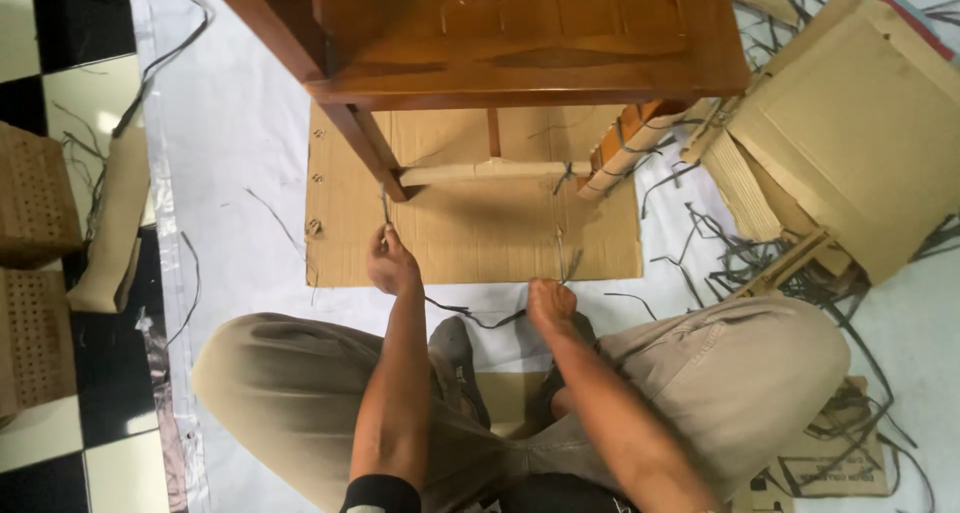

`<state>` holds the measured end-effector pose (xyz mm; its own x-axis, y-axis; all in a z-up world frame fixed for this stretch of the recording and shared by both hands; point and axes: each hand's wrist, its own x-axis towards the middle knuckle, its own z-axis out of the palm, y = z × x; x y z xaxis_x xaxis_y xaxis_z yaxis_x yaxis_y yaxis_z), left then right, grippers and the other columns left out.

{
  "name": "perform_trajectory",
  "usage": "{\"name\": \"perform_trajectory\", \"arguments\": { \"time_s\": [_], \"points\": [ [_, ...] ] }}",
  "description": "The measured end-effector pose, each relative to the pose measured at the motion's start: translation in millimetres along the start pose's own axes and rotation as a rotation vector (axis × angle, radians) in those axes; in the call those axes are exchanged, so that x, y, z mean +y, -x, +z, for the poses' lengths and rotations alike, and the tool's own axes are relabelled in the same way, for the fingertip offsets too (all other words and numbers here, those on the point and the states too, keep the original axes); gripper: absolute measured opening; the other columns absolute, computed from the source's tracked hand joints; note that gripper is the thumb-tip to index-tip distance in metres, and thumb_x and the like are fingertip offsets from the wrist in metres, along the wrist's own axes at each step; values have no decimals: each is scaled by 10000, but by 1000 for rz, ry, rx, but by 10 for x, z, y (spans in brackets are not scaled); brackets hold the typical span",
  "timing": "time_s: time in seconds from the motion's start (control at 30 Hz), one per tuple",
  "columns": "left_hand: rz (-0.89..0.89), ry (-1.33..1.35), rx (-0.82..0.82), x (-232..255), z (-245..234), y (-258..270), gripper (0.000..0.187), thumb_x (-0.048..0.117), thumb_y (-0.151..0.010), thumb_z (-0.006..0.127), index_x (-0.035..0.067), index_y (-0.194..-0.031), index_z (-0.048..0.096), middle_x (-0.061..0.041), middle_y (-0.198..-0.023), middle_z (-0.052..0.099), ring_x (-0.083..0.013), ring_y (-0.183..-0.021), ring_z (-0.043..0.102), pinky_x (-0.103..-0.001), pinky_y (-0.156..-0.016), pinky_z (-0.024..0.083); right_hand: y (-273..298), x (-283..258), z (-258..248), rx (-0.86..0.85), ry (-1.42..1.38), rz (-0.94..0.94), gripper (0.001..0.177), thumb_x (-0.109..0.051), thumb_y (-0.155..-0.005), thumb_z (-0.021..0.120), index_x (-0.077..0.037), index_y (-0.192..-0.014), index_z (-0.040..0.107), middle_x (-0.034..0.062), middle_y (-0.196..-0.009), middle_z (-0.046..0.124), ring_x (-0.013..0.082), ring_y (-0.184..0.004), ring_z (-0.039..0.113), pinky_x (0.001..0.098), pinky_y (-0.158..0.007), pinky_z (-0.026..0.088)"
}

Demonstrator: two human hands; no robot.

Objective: Wrapping the legs of a wooden chair with cardboard strips and securing them with plastic ties.

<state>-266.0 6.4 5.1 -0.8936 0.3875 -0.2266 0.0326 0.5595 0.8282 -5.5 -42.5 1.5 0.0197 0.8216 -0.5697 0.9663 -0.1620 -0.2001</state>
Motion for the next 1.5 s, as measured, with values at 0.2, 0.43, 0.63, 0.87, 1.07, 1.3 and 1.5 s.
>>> {"name": "perform_trajectory", "arguments": {
  "time_s": [0.2,0.43,0.63,0.87,1.07,1.3,1.5],
  "points": [
    [37,-177,-134,-119,-80,-99,287,514,-916,641,320,-1064,792,-90,-989,788,-376,-1069,712,-478,-947,530,-345,343,-467,81,260,96,313,-87,-970,510,-110,-1023,817,131,-1054,795,325,-1082,746,482,-890,595],
    [74,-247,-318,-275,167,1,325,509,-911,622,277,-1053,800,-92,-949,793,-376,-1033,727,-479,-933,533,-469,405,-853,113,187,172,226,-112,-927,616,-85,-1000,828,187,-1027,790,356,-1068,738,501,-857,594],
    [3,206,-709,-247,266,416,207,368,-888,760,187,-957,831,-58,-762,681,-175,-755,592,-305,-708,495,-315,-7,-505,-208,-266,-285,374,-437,-860,681,-186,-1103,816,110,-1217,756,378,-1229,651,471,-1088,498],
    [-277,418,-1021,-75,288,792,156,211,-967,673,81,-1012,744,-24,-756,629,-87,-582,577,-196,-534,470,-249,-360,-325,-81,-1039,-148,502,-392,-959,693,-102,-1366,644,186,-1332,664,326,-1278,597,501,-1060,475],
    [-396,588,-983,-23,369,916,122,193,-994,676,105,-1077,666,-51,-915,694,-162,-790,683,-282,-686,553,-301,-318,123,-253,-1502,25,458,-430,-1026,602,-139,-1380,582,162,-1309,648,323,-1164,652,496,-957,562],
    [-232,509,-873,-26,532,1052,121,231,-919,782,132,-973,740,-42,-871,721,-117,-792,628,-234,-718,476,-211,-217,109,-43,-1316,2,322,-244,-964,641,-66,-1227,697,154,-1061,645,277,-1026,616,415,-816,538],
    [-256,490,-737,-40,718,878,245,268,-871,818,77,-974,704,-120,-884,769,-133,-715,684,-208,-613,510,-290,62,37,43,-1320,195,252,-435,-874,766,-201,-966,754,-17,-748,554,115,-676,539,231,-493,347]
  ]
}}
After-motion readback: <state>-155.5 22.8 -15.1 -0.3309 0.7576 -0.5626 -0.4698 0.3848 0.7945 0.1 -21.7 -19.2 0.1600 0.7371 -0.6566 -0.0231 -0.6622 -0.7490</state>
